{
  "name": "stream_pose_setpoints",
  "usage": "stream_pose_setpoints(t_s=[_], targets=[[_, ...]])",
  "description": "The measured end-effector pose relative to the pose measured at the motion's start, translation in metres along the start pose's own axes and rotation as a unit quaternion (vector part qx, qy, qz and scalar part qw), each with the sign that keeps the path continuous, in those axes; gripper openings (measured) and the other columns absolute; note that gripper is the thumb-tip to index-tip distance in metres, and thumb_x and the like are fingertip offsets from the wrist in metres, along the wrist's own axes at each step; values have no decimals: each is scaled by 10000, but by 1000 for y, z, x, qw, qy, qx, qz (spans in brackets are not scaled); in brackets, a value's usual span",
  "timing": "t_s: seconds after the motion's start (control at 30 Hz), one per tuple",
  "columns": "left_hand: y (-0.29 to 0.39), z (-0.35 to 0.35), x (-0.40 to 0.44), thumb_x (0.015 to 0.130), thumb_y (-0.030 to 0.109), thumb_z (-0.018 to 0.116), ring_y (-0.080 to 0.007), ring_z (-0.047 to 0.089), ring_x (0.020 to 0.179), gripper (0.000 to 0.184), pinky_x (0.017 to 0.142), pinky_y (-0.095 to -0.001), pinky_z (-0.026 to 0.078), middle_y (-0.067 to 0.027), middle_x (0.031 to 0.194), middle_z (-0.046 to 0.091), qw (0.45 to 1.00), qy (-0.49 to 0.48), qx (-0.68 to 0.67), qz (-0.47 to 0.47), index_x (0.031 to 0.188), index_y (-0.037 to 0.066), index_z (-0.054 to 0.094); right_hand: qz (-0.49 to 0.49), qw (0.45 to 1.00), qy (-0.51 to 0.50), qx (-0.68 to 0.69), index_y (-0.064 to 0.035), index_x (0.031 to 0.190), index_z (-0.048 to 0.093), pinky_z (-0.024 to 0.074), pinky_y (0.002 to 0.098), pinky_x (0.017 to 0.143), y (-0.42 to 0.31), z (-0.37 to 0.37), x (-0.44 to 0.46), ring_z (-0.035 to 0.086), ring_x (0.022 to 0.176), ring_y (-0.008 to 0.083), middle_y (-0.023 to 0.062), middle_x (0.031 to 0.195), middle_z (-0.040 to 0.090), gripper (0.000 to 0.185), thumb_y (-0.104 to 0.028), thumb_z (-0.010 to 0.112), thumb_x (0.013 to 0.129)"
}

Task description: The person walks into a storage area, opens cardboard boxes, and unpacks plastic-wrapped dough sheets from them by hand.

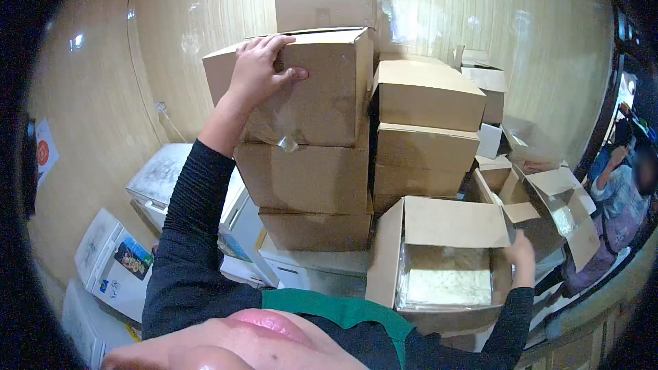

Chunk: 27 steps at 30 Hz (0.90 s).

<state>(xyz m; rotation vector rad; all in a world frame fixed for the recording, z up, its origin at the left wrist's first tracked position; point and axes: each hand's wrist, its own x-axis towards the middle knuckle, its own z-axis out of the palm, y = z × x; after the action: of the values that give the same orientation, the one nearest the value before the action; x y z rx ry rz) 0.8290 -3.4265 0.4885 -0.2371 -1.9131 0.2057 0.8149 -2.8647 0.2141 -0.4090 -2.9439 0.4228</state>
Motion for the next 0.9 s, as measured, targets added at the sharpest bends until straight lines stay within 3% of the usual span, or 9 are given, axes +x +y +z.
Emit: stream_pose_setpoints(t_s=[0.1,0.17,0.3,0.4,0.47,0.6,0.73,0.8,0.9], targets=[[-1,-5,2,719,452,728,-254,562,1070,561,984,-413,347,-90,1088,632,1000,-18,-6,-18,1165,139,590,-62,986,150,39,8,1237,485,441,412,936,-31,-55,7,558,1081,397,252,1148,586,504,-118,653,779],[0,-12,3,717,407,749,-271,611,969,536,934,-390,413,-103,1016,652,992,-80,-83,-55,1144,114,607,-242,954,158,79,-32,1301,467,430,410,960,-46,-78,34,551,1113,369,240,1232,542,602,-251,686,785],[-8,-5,7,724,356,747,-265,643,907,481,799,-372,503,-138,997,668,993,-65,-93,-39,1122,114,631,-310,945,98,42,-7,1233,519,456,365,924,-128,-100,1,587,1066,307,174,1161,609,517,-253,678,806],[-28,5,7,758,391,716,-249,636,976,545,843,-349,483,-150,1068,659,985,-83,-153,-13,1197,98,582,-248,968,0,-24,15,1119,573,489,369,831,-138,-89,-28,636,911,302,184,1005,659,445,-244,690,777],[-27,3,7,816,314,696,-203,648,957,460,845,-328,488,-120,1055,676,997,-59,-45,-1,1179,56,584,-211,977,11,27,5,1112,583,491,362,822,-108,-83,-50,634,916,302,201,1022,649,443,-249,696,766],[-71,40,21,831,341,678,-218,628,979,483,878,-342,468,-121,1081,658,988,-79,-123,40,1197,46,568,-32,982,184,39,-61,961,658,500,419,795,4,-38,-100,637,893,340,179,940,660,349,-320,671,728],[-66,33,14,817,401,673,-224,624,982,550,885,-344,463,-129,1088,651,985,-91,-148,2,1211,35,559,210,971,-2,111,-133,1099,647,476,429,877,10,14,-167,610,1011,327,194,1177,589,404,-318,660,740],[-67,32,10,810,432,670,-227,622,983,584,888,-346,460,-133,1091,647,980,-103,-170,-16,1217,30,554,222,961,159,39,-112,1063,675,452,429,921,16,73,-178,553,1088,373,218,1288,504,333,-248,626,763],[-71,38,12,800,477,666,-232,619,985,636,893,-348,456,-139,1097,641,963,-133,-231,-48,1227,22,548,248,936,204,144,-86,1052,677,417,428,971,21,105,-173,489,1145,419,221,1347,436,307,-154,588,767]])
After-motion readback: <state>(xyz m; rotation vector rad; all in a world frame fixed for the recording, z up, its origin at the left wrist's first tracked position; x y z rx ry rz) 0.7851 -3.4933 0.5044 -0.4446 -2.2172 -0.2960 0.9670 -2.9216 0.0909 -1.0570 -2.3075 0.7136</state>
